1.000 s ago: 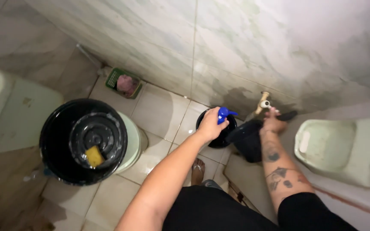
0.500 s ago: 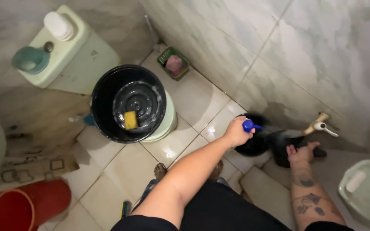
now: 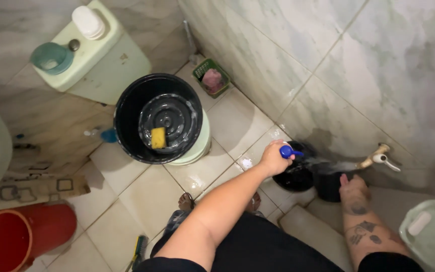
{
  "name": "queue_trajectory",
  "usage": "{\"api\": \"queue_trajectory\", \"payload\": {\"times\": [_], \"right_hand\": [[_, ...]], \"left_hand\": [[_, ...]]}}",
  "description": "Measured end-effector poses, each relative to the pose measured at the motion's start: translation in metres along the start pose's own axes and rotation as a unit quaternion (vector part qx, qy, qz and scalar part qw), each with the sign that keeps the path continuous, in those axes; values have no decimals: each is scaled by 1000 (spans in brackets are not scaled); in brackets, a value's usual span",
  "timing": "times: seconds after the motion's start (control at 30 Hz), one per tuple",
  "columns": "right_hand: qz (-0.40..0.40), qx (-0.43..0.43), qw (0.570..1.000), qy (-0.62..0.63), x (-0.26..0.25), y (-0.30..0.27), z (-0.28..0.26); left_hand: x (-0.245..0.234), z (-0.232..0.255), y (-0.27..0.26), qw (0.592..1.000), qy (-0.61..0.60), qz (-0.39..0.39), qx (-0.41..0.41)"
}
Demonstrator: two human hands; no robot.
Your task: Clean the bathroom sink and surfaces using water and detergent.
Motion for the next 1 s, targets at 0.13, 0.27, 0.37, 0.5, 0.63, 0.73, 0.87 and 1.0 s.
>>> {"api": "queue_trajectory", "payload": {"times": [0.13,0.27,0.37,0.5,0.63,0.73,0.87,1.0], "right_hand": [[-63,77,995,8,15,10,2],[-147,111,982,-29,27,38,-2],[-213,133,967,-51,34,48,-6],[-305,185,933,-50,39,49,14],[-297,243,922,-61,52,58,25],[-242,292,922,-74,47,59,24],[-281,332,890,-136,51,50,42],[-349,434,831,-2,41,3,45]], "left_hand": [[-7,-3,-11,999,-26,12,-18],[-5,-14,-13,999,-30,19,-22],[0,-23,-12,999,-18,28,-14],[9,-29,-5,1000,14,26,3],[16,-34,-3,1000,17,18,5],[23,-36,2,1000,11,21,1],[14,-36,1,999,-16,46,6],[6,-19,7,995,-73,16,-74]]}}
Point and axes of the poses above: each hand's wrist, its own y-axis towards the middle knuckle, its own x-axis out of the palm, z = x × y, the point moved 6 cm from there along y, towards the middle knuckle, and after that the axes turned 11 degrees about -z, right-handed, at the moved point
